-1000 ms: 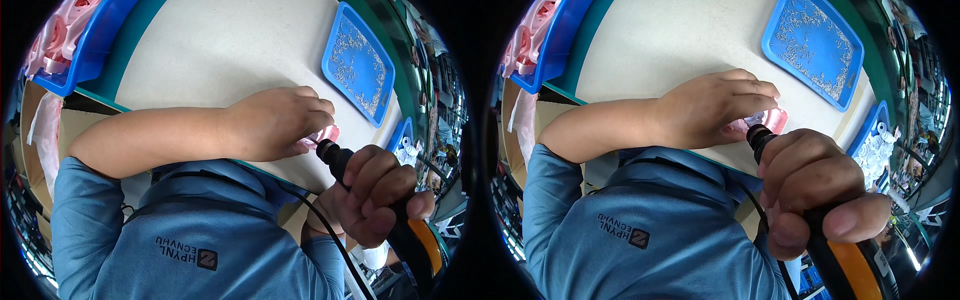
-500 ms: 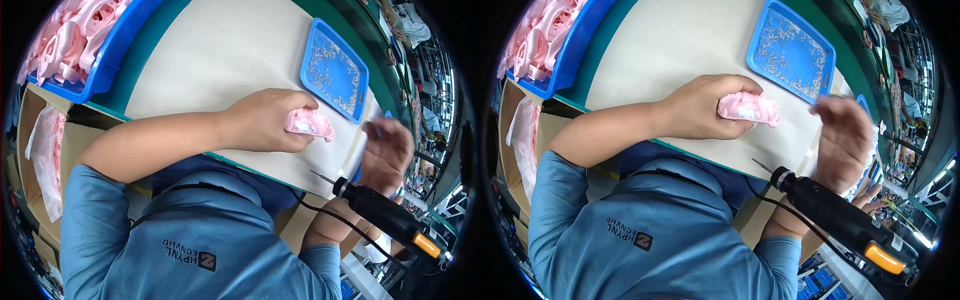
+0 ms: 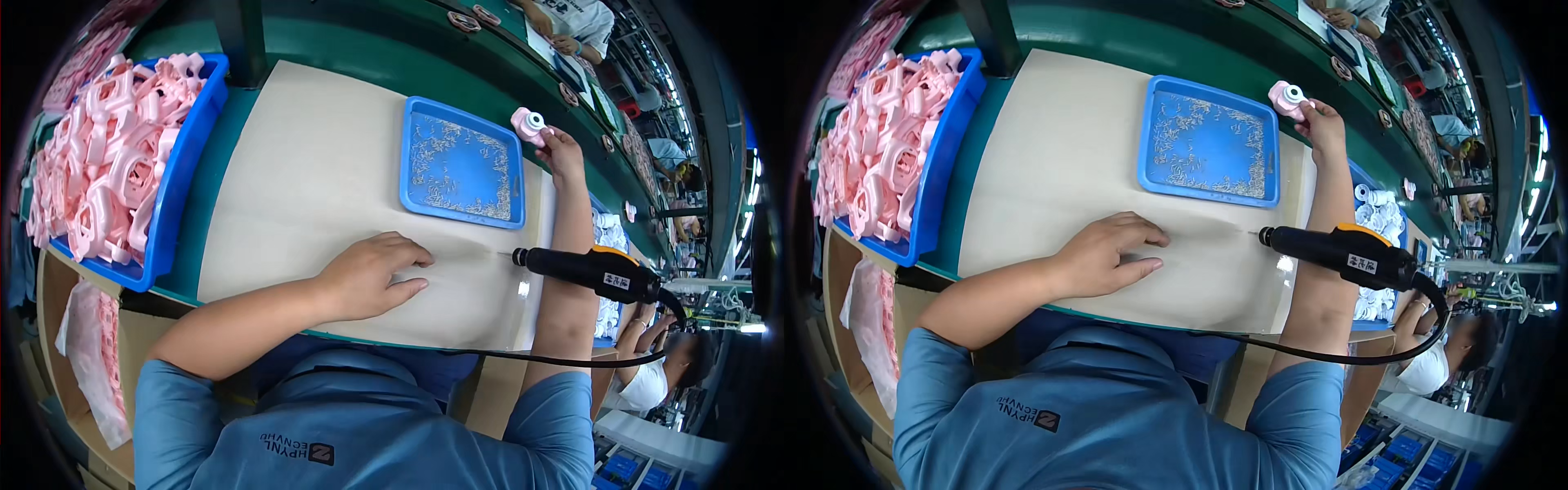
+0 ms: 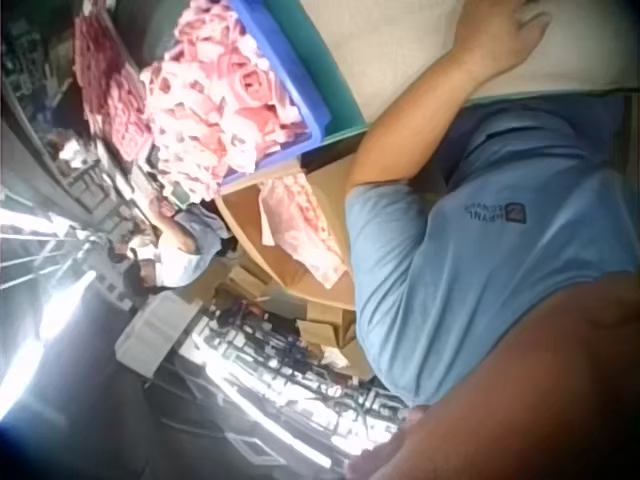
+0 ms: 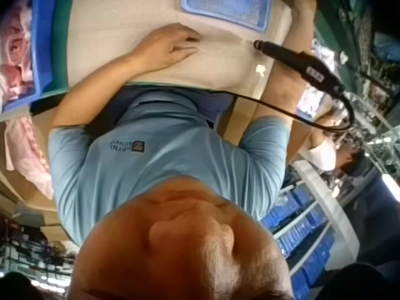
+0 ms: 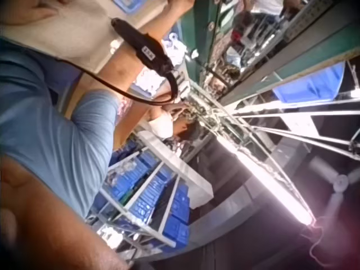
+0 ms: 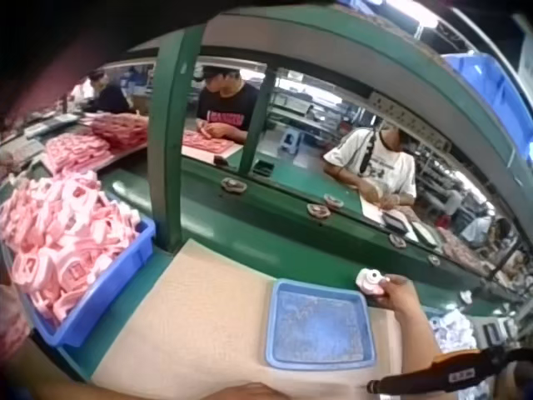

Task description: Assembling a small pink electronic toy camera using an electric screwdriver at a manual workstation.

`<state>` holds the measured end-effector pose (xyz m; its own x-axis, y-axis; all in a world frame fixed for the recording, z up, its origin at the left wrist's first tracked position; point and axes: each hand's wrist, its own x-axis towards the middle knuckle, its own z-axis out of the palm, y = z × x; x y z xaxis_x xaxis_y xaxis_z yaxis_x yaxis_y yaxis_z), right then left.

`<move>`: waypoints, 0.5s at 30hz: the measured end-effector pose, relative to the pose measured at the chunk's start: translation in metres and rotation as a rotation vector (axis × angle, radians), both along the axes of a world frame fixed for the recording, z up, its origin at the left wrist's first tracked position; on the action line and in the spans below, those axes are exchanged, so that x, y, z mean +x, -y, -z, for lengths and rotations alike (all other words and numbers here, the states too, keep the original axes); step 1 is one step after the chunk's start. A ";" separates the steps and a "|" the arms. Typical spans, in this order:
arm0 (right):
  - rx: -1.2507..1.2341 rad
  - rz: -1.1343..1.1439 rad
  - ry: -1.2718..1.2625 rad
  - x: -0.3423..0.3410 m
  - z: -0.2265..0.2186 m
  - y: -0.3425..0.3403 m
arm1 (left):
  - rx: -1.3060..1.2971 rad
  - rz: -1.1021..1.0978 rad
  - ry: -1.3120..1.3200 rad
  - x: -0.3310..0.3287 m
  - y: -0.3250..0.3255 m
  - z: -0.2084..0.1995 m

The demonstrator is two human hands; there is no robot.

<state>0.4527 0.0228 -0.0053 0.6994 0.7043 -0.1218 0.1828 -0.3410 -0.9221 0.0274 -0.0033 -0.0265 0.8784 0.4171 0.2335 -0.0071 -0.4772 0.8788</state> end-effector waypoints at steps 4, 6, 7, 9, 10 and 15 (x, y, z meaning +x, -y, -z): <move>-0.330 0.146 0.728 0.020 -0.001 0.013 | -0.073 0.007 -0.024 0.002 0.001 -0.001; -0.072 0.124 0.728 0.026 -0.021 0.030 | -0.031 0.019 -0.025 0.000 -0.001 0.000; -0.054 0.045 0.649 0.040 -0.040 0.048 | 0.012 0.007 -0.015 0.000 0.000 -0.002; -0.175 -0.013 0.551 0.059 -0.054 0.089 | 0.029 0.021 -0.021 0.001 0.001 -0.005; 0.030 -0.168 0.325 0.067 -0.046 0.113 | 0.051 0.011 -0.016 0.001 0.000 -0.006; 0.569 -0.253 -0.135 0.108 0.008 0.162 | 0.096 -0.010 -0.020 -0.004 -0.003 -0.001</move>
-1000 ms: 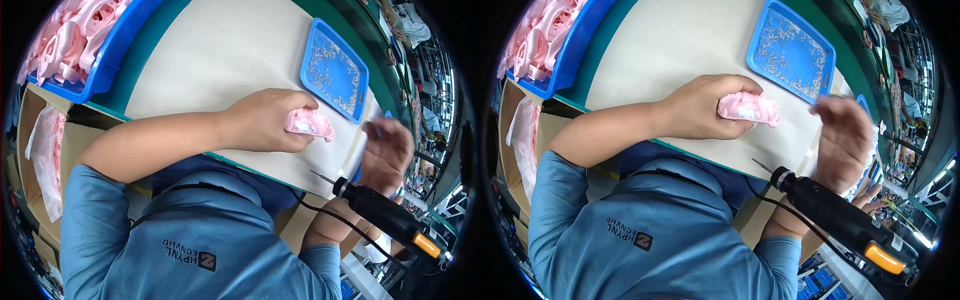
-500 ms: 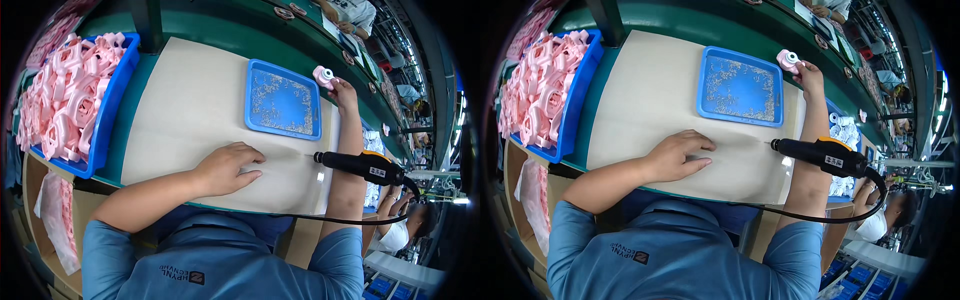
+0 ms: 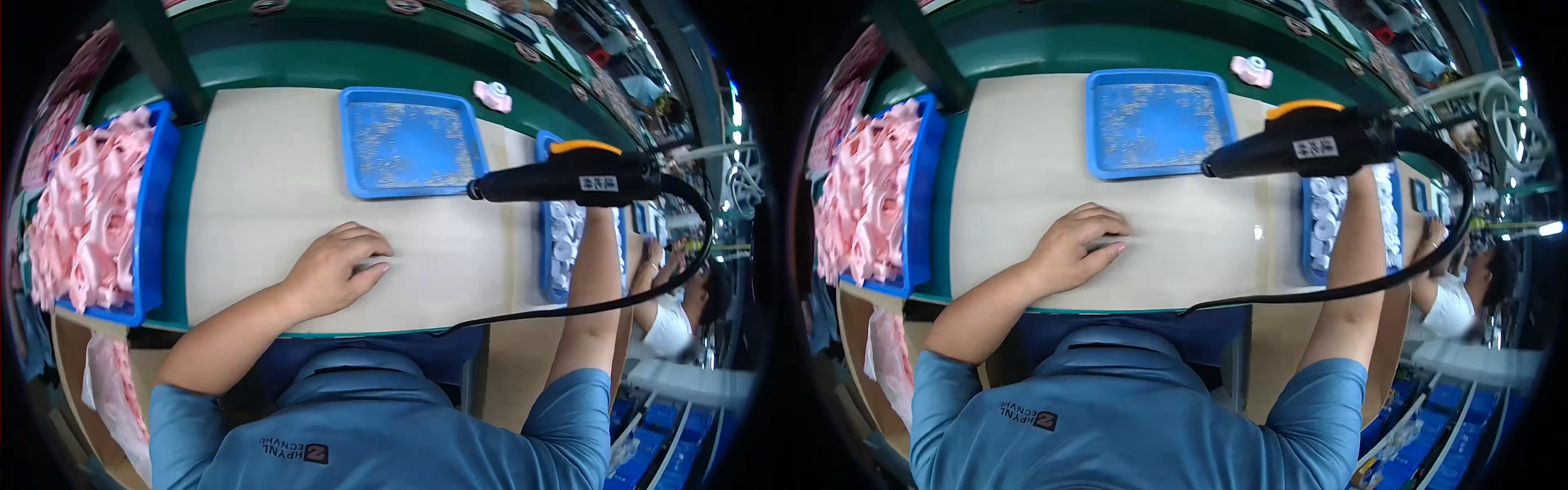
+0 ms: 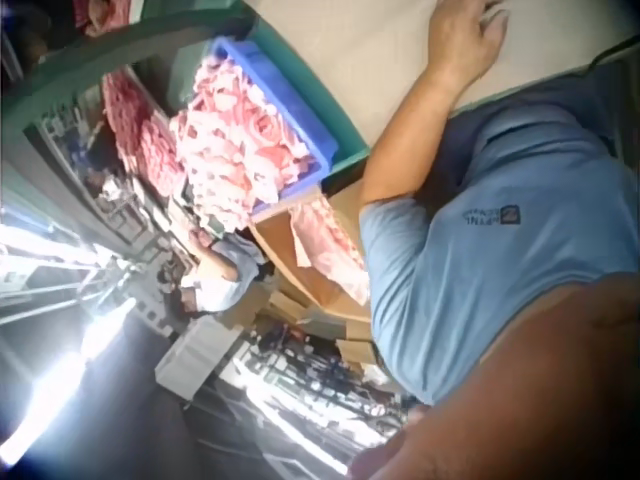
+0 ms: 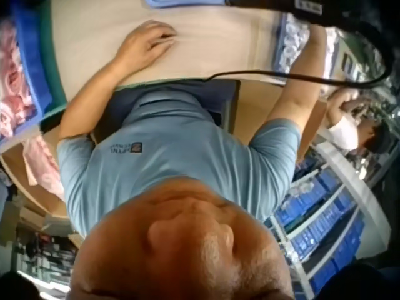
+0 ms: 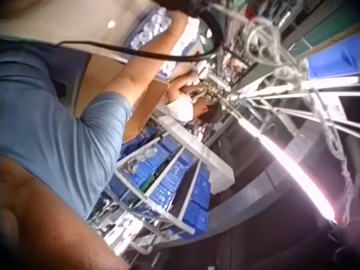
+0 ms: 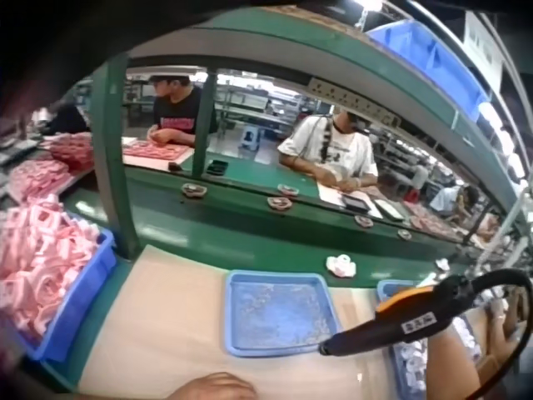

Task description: Assembling a small pink electronic toy camera using an electric screwdriver at a manual workstation.

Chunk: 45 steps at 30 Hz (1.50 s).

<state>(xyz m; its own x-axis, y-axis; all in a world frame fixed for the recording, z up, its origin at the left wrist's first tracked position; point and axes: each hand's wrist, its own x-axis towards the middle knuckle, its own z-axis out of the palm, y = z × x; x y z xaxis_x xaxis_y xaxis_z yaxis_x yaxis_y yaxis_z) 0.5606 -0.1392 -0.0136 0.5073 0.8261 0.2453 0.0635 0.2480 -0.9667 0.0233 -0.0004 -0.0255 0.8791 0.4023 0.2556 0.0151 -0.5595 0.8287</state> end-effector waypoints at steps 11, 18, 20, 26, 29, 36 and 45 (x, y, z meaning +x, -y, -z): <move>-0.636 0.138 0.744 -0.037 -0.010 0.007 | 0.266 -0.159 0.291 -0.063 -0.005 -0.067; -0.492 -0.222 0.657 -0.241 -0.067 0.016 | 0.799 -0.781 -0.596 -0.160 -0.201 -0.144; -0.551 -0.288 0.565 -0.250 -0.057 0.020 | 0.715 -0.729 -0.804 -0.164 -0.234 -0.127; -0.615 -0.502 0.214 -0.277 -0.047 0.025 | 0.997 -0.712 -0.708 -0.161 -0.238 -0.127; -0.576 -0.580 0.247 -0.297 -0.059 0.020 | 1.172 -0.776 -0.569 -0.162 -0.227 -0.148; -0.400 -0.843 0.217 -0.331 -0.053 0.000 | 0.617 -0.460 -0.212 -0.094 -0.081 -0.107; -0.308 -0.817 0.221 -0.343 -0.050 -0.011 | 0.526 -0.297 -0.399 -0.066 -0.044 -0.060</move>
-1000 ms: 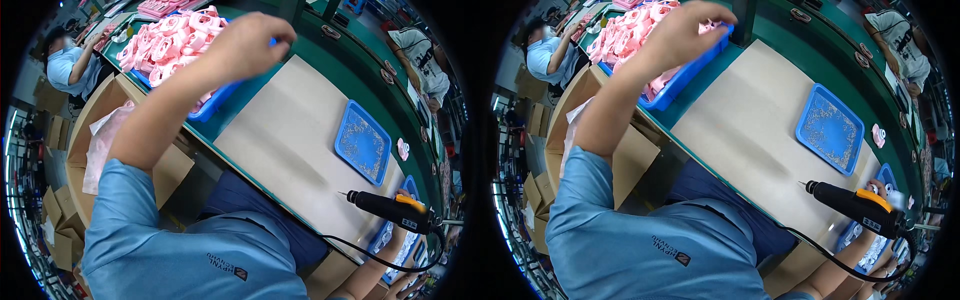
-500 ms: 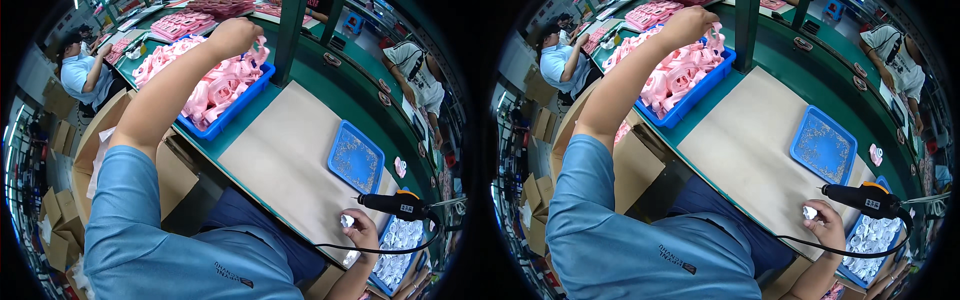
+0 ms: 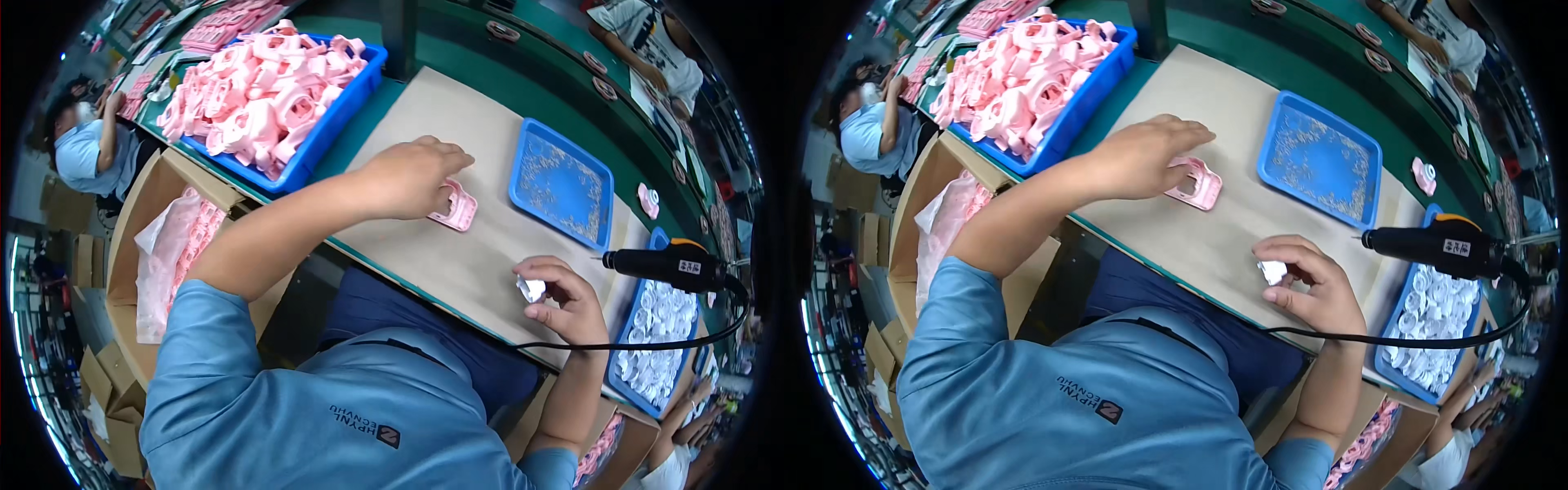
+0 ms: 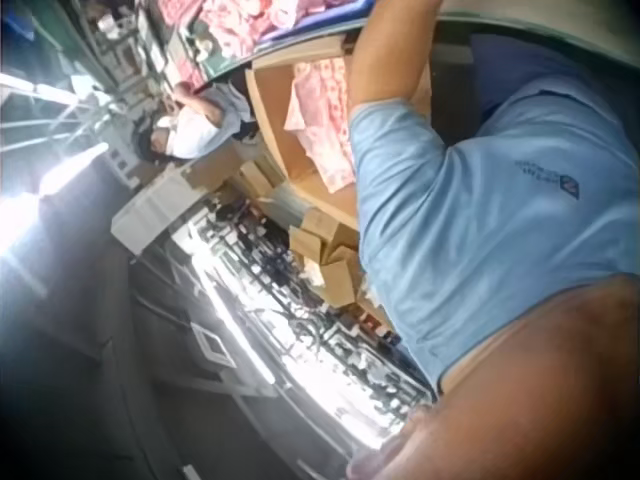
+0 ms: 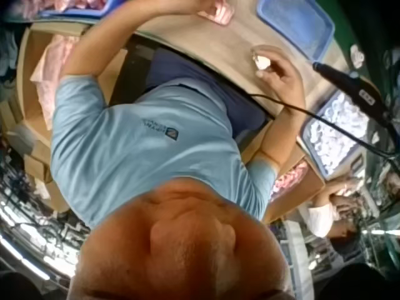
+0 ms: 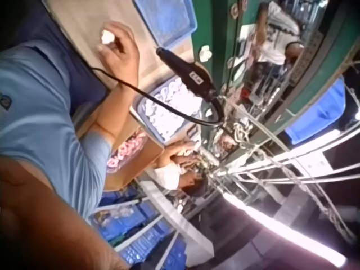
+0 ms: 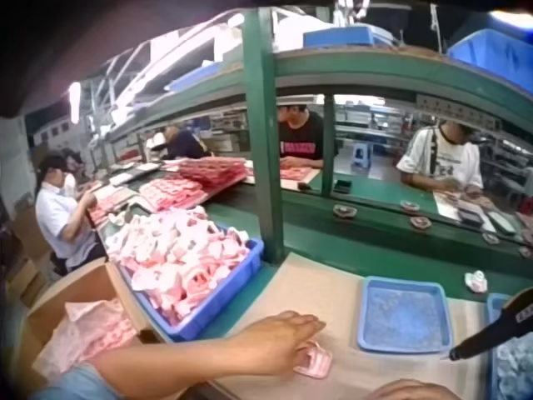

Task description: Assembling a small pink electronic toy camera using an electric screwdriver at a manual workstation.

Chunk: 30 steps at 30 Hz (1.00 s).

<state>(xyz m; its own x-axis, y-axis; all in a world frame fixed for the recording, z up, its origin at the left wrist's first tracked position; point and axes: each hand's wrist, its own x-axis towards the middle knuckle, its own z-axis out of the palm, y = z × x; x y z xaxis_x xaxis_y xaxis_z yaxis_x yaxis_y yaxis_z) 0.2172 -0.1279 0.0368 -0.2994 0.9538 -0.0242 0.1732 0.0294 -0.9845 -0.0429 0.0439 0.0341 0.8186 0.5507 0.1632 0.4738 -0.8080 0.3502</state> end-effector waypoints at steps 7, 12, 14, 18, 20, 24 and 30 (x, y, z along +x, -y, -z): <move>-0.051 0.025 -0.184 -0.006 0.010 0.000 | -0.209 0.055 -0.245 0.008 0.007 0.005; 0.037 0.134 -0.324 -0.020 0.012 -0.009 | -0.819 0.066 0.291 0.009 0.021 0.008; 0.024 0.190 -0.462 -0.028 0.013 -0.018 | -1.423 0.182 0.775 0.007 0.034 0.020; 0.140 0.222 -0.434 -0.042 0.012 -0.031 | -1.535 0.219 0.908 0.012 0.051 0.032; 0.146 0.227 -0.385 -0.043 0.009 -0.031 | -1.589 0.188 0.906 0.015 0.053 0.036; 0.232 0.263 -0.223 -0.046 0.013 -0.030 | -1.604 0.225 1.004 0.016 0.052 0.037; 0.343 0.310 -0.041 -0.056 0.008 -0.028 | -1.560 0.219 0.988 0.018 0.059 0.035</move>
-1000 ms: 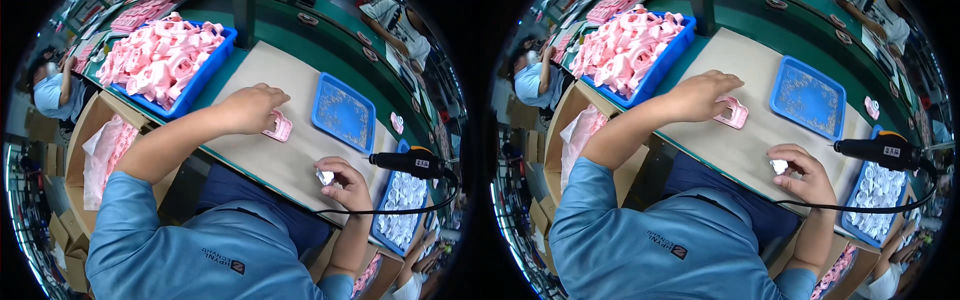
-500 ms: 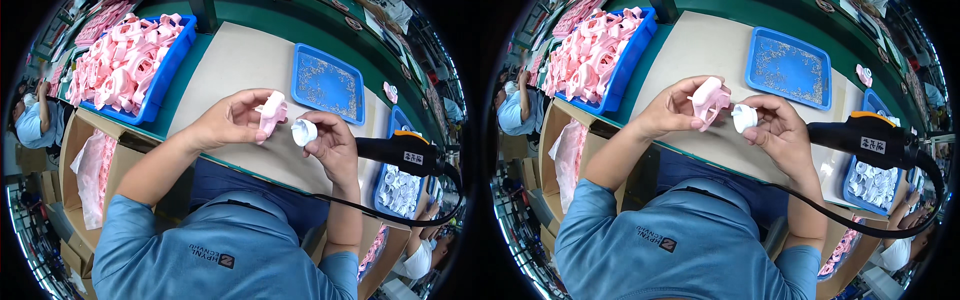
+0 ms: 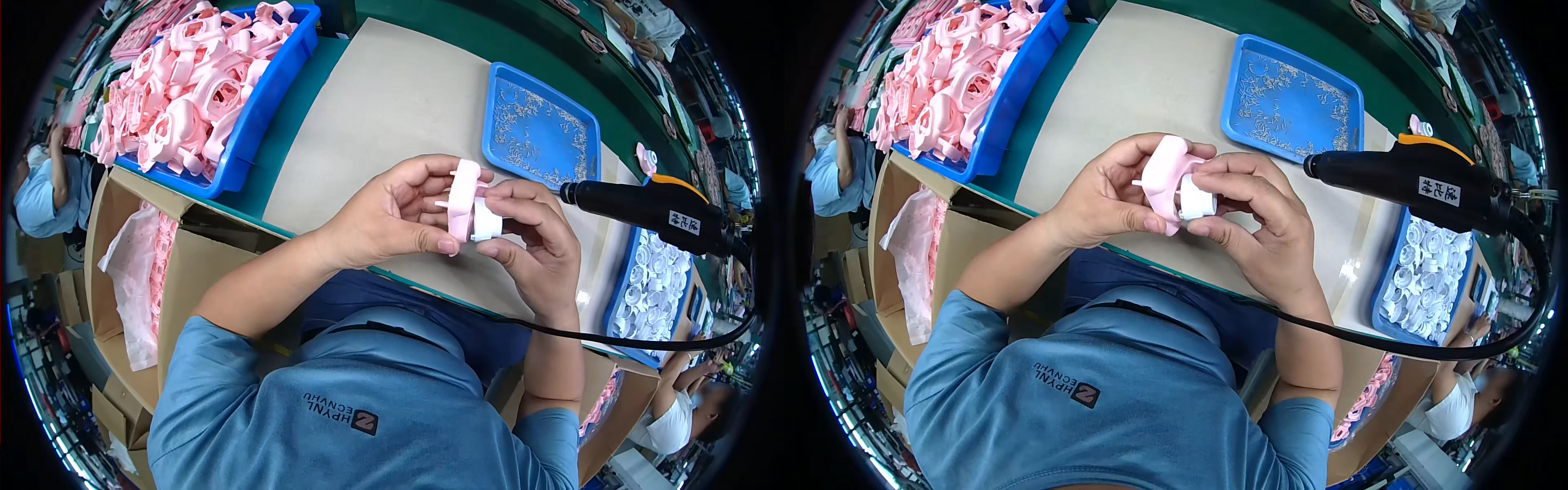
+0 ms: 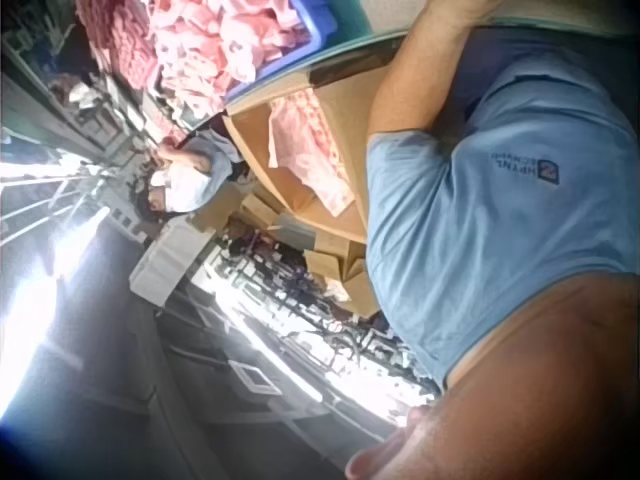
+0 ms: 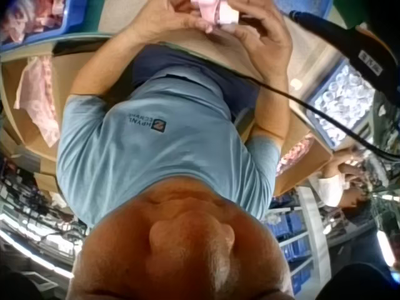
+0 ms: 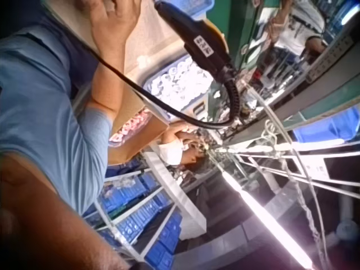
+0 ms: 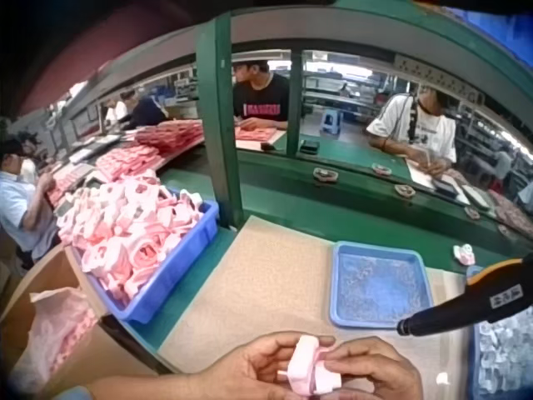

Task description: Assembling a small pink electronic toy camera using an electric screwdriver at a manual workstation.

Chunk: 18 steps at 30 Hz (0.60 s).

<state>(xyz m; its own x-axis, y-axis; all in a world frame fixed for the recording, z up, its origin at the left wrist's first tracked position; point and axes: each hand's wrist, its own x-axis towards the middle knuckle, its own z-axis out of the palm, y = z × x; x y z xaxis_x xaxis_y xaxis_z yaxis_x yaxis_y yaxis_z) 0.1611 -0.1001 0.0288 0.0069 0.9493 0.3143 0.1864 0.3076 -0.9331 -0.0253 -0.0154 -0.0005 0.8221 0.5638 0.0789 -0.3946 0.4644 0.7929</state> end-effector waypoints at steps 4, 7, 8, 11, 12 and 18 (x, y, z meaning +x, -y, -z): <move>0.088 0.048 0.103 0.001 0.002 0.000 | 0.039 -0.055 -0.011 0.007 0.007 -0.001; 0.125 0.087 0.140 0.000 -0.001 0.005 | 0.009 -0.061 -0.038 0.013 0.011 0.003; 0.139 0.105 0.152 0.001 -0.002 0.008 | 0.010 -0.047 -0.036 0.014 0.011 0.002; 0.072 0.165 0.165 0.004 0.002 0.010 | 0.089 -0.067 -0.057 0.017 0.008 -0.002; 0.072 0.176 0.174 0.011 0.001 0.020 | 0.276 -0.069 -0.164 0.018 0.006 -0.002; 0.473 0.859 0.153 0.073 -0.033 0.086 | 1.143 -0.012 -0.658 0.036 -0.004 -0.015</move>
